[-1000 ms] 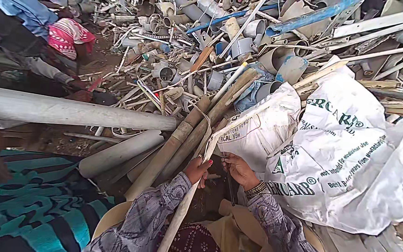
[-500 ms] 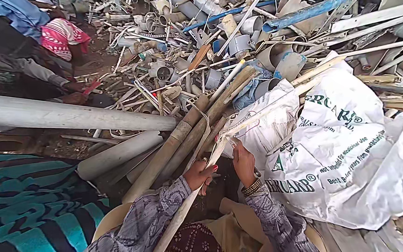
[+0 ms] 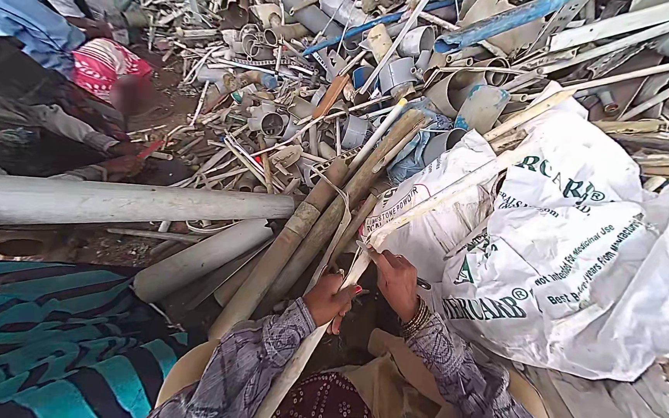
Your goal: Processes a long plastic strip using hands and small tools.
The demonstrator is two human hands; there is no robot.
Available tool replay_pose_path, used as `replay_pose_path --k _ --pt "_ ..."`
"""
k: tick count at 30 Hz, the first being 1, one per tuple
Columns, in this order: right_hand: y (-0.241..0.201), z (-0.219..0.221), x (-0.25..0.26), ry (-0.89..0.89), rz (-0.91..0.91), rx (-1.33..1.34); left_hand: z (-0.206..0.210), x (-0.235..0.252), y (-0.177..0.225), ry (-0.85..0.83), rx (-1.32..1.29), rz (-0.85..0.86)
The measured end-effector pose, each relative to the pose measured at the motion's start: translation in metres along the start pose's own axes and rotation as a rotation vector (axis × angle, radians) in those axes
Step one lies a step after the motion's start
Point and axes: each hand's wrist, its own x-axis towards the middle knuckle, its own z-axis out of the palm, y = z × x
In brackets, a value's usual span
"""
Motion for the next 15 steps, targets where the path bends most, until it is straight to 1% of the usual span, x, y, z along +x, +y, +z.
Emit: replay_pose_path --k 3,4,8,11,13,15 --pt "0.016 0.005 0.002 0.008 0.040 -0.101 0.004 0.000 0.000 -0.007 0.028 0.010" --pt "0.015 0.006 0.003 0.014 0.036 -0.119 0.004 0.000 0.000 -0.009 0.035 0.014" --pt "0.013 0.005 0.002 0.054 -0.058 -0.081 -0.001 -0.007 0.000 0.004 0.026 0.019" --pt "0.022 0.007 0.002 0.030 0.001 -0.101 0.000 -0.005 0.002 -0.005 0.038 0.008" --pt "0.012 0.006 0.000 0.001 0.006 -0.051 -0.002 -0.005 0.001 0.001 0.058 -0.003" --pt "-0.002 0.000 -0.005 -0.006 -0.039 0.054 -0.005 -0.004 -0.002 0.012 0.044 0.014"
